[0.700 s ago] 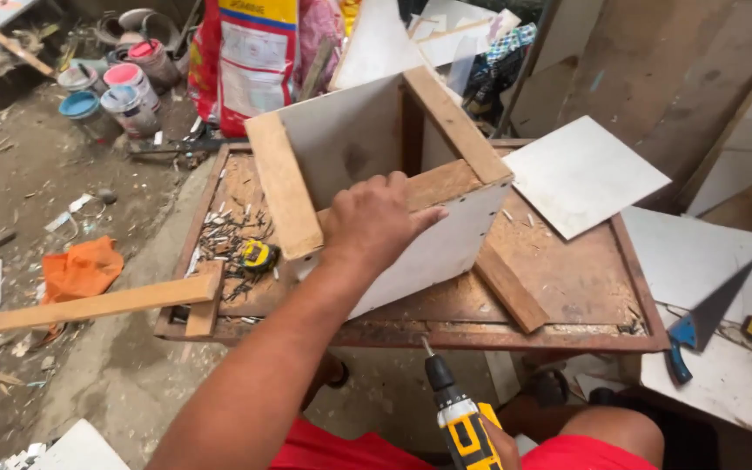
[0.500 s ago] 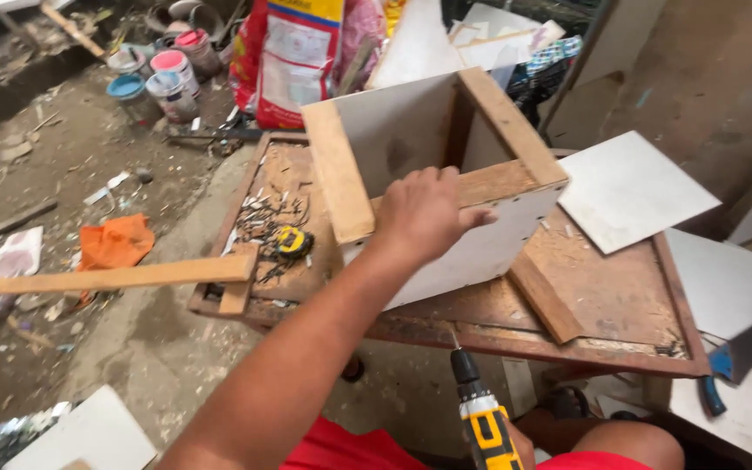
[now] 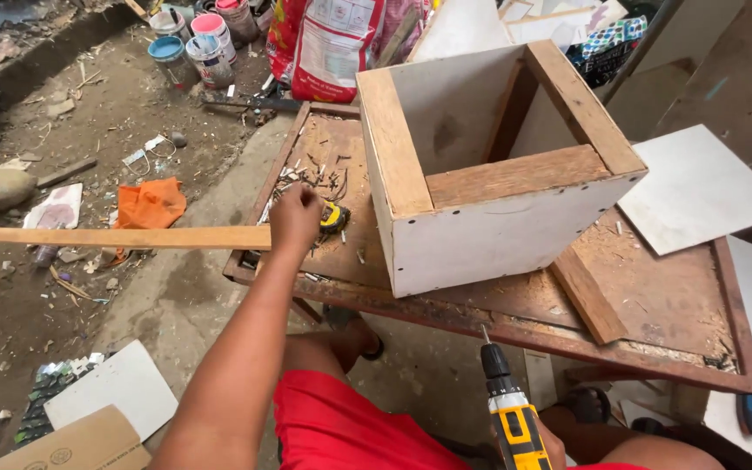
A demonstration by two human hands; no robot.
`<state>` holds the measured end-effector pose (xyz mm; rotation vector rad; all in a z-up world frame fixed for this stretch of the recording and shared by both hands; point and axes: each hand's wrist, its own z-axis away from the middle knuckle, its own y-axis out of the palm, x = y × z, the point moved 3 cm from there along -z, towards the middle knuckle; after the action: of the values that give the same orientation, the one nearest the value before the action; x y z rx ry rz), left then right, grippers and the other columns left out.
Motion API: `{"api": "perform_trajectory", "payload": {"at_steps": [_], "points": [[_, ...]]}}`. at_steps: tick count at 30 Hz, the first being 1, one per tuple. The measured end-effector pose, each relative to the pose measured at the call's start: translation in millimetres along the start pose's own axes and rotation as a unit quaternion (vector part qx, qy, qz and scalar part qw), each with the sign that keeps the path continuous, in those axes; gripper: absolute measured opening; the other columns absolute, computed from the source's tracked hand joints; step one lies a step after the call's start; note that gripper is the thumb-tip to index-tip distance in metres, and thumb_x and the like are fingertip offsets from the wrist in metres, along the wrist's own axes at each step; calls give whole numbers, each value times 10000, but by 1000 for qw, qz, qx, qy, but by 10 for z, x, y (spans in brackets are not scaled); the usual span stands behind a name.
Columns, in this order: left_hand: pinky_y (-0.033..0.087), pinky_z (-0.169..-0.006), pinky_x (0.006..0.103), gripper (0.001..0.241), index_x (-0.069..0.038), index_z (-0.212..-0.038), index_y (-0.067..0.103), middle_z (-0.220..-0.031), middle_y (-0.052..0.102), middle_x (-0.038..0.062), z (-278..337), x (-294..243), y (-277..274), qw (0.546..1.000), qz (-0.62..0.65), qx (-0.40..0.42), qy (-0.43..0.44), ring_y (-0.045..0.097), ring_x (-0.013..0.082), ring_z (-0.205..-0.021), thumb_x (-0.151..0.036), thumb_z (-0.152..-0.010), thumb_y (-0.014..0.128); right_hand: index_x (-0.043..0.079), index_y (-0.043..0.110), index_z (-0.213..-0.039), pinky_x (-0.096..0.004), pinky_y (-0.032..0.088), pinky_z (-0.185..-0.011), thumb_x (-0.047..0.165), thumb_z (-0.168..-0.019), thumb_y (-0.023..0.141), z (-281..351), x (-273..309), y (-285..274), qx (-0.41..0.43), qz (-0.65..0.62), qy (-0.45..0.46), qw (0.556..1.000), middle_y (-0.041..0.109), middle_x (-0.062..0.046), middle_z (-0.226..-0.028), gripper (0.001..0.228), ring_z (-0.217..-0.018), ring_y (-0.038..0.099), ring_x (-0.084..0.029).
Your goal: Assembling a wooden box by drilling screws into panels on a workbench.
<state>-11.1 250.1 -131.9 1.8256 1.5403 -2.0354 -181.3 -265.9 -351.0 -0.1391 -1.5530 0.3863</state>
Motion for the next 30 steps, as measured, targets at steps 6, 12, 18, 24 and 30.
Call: {"api": "perform_trajectory", "payload": {"at_steps": [6,12,18,24,30], "points": [[533,-680,422,227,-102,-1028,769,-1051,734,143,-20,603,280,946,-232,172,-144,701,330,-886,-4,-969,573,42,848,-1069,-326,663,-779,86,-695,891,-368,349,-6,39,-15,87,995,865,-106,-883,379,-774,854,-217],[591,-712,471,420,-162,-1138,732,-1114,681,144,-51,794,489,901,-366,231,-22,711,377,-921,92,-953,454,44,807,-1194,-324,645,-795,66,-705,900,-360,220,11,17,-30,120,992,852,-111,-894,499,-787,834,-220],[607,-729,512,386,-144,-1254,654,-1230,586,169,-198,1070,751,859,-438,264,29,710,413,-945,41,-983,451,41,782,-1273,-329,612,-887,127,-792,819,-354,-25,-58,4,-50,165,985,828,-108,-1082,489,-935,822,-227],[615,-711,476,317,-55,-1142,705,-1088,664,169,-117,1112,745,864,-443,232,61,729,393,-903,106,-929,534,84,757,-1291,-340,642,-904,184,-735,886,-397,-308,-85,26,-51,149,987,847,-102,-1057,580,-953,843,-223],[510,-589,457,235,-37,-1044,637,-996,649,192,60,719,482,935,-324,141,34,654,364,-791,107,-944,480,90,746,-1292,-355,659,-930,228,-696,928,-418,-350,-67,60,-71,115,989,863,-107,-1079,638,-986,865,-230]]}}
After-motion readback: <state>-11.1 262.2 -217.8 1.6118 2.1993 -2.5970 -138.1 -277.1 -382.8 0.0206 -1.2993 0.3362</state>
